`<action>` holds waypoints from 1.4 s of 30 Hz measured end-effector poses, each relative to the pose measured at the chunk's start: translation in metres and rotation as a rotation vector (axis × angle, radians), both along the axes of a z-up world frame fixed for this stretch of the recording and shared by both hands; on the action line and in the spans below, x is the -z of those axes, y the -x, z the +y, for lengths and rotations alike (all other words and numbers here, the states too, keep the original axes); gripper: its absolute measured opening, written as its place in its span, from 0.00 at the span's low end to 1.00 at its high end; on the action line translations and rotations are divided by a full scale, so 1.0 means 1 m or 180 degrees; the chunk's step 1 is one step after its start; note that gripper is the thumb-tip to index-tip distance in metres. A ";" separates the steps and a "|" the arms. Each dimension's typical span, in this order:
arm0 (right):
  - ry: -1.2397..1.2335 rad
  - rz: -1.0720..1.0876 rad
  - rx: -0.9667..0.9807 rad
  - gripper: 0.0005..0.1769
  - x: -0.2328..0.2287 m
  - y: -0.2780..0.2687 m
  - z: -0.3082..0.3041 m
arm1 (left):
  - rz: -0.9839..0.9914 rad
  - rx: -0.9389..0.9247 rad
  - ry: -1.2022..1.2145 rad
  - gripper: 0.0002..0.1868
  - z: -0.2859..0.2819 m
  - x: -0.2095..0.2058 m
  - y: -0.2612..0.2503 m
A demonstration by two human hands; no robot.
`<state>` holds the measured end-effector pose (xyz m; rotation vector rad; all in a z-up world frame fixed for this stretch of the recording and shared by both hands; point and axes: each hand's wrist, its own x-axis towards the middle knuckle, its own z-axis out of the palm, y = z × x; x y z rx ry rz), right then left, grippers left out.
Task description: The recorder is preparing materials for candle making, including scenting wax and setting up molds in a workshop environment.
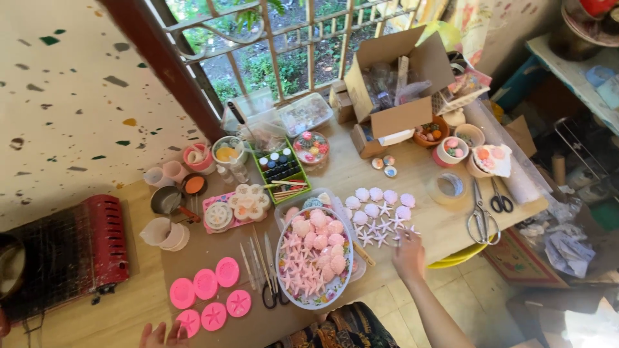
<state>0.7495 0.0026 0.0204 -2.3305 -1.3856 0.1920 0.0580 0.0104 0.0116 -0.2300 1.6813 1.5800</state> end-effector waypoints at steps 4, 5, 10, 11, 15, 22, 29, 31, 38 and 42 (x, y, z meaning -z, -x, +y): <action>0.0254 -0.0062 0.0684 0.30 -0.002 -0.002 -0.030 | 0.0381 -0.0140 -0.0253 0.32 -0.003 -0.036 -0.057; 0.0246 -0.0073 0.0630 0.30 0.007 0.000 -0.039 | 0.0373 -0.0195 -0.0255 0.32 -0.005 -0.041 -0.062; 0.0868 -0.0222 0.0517 0.26 0.040 0.006 -0.068 | 0.0212 -0.0181 -0.0216 0.34 -0.023 -0.064 -0.069; 0.0878 -0.0219 0.0464 0.26 0.043 0.006 -0.067 | 0.0225 -0.0232 -0.0205 0.34 -0.029 -0.067 -0.066; 0.0893 -0.0299 0.0720 0.26 0.037 0.009 -0.059 | 0.0084 -0.0332 -0.0120 0.32 -0.045 -0.071 -0.056; 0.1375 0.0270 0.1147 0.34 0.027 0.018 -0.051 | -0.0043 -0.0537 -0.0078 0.28 -0.055 -0.063 -0.042; 0.0390 -0.0071 0.1401 0.35 0.160 -0.056 -0.065 | -0.0014 -0.0807 -0.0363 0.26 -0.064 -0.089 -0.052; -0.0442 0.0184 0.1693 0.20 0.180 -0.074 -0.052 | 0.0004 -0.0835 -0.0422 0.24 -0.062 -0.109 -0.055; -0.1644 0.1711 0.1289 0.13 0.059 -0.001 0.014 | -0.0099 -0.1011 -0.0367 0.24 -0.051 -0.114 -0.023; -0.2149 0.1641 0.0597 0.22 -0.005 0.097 0.040 | -0.0240 -0.0752 -0.0314 0.26 -0.033 -0.128 0.009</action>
